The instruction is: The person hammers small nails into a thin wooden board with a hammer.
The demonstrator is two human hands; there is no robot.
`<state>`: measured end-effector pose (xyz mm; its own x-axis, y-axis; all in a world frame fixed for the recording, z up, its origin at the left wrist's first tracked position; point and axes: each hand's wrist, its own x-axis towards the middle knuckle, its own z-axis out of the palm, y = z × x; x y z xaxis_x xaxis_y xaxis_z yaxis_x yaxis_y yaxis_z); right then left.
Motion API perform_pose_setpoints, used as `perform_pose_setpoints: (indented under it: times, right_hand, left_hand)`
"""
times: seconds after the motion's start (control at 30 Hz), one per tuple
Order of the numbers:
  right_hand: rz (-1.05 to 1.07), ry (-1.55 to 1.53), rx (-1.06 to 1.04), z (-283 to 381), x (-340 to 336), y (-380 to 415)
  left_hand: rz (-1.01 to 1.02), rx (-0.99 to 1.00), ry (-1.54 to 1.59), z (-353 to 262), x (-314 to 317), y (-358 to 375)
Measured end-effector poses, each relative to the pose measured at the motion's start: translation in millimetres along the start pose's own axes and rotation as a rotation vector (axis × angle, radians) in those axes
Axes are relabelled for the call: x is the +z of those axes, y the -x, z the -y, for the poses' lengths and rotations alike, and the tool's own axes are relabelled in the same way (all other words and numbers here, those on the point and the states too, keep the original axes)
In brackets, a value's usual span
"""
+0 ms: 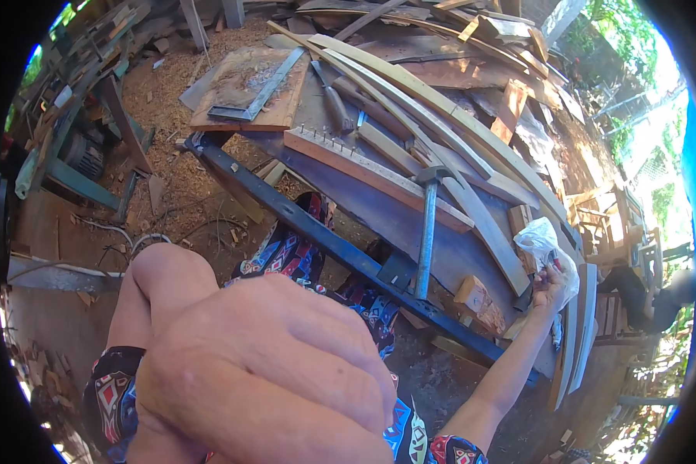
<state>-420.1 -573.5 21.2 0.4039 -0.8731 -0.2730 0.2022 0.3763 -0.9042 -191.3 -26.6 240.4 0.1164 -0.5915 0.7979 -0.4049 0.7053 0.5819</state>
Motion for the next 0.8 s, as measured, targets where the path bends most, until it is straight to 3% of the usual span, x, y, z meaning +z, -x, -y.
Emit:
perform_pose_setpoints:
  times: [0.17, 0.43, 0.5, 0.57, 0.67, 0.7, 0.77, 0.8]
  right_hand:
    - [0.168, 0.043, -0.073, 15, 25, 25]
    - [0.333, 0.240, -0.134, 21, 142, 112]
    - [0.402, 0.300, -0.195, 11, 184, 152]
    - [0.531, 0.378, -0.233, 3, 223, 191]
    - [0.756, 0.455, -0.234, -14, 268, 235]
    - [0.780, 0.542, -0.251, -26, 278, 247]
    - [0.849, 0.651, -0.316, -51, 292, 262]
    - [0.895, 0.675, -0.366, -66, 295, 263]
  left_hand:
    - [0.040, 0.177, -0.152, -4, 6, 6]
    - [0.026, 0.400, -0.363, 22, 30, -22]
    - [0.314, -0.720, 0.660, 35, 6, -12]
    - [0.046, -1.140, 0.727, 77, 16, 17]
    - [-0.569, -1.346, 1.080, 140, 33, 71]
    - [-0.560, -1.344, 1.080, 146, 35, 76]
    - [-0.794, -1.113, 1.296, 152, 38, 84]
    - [-0.788, -1.111, 1.299, 155, 38, 88]
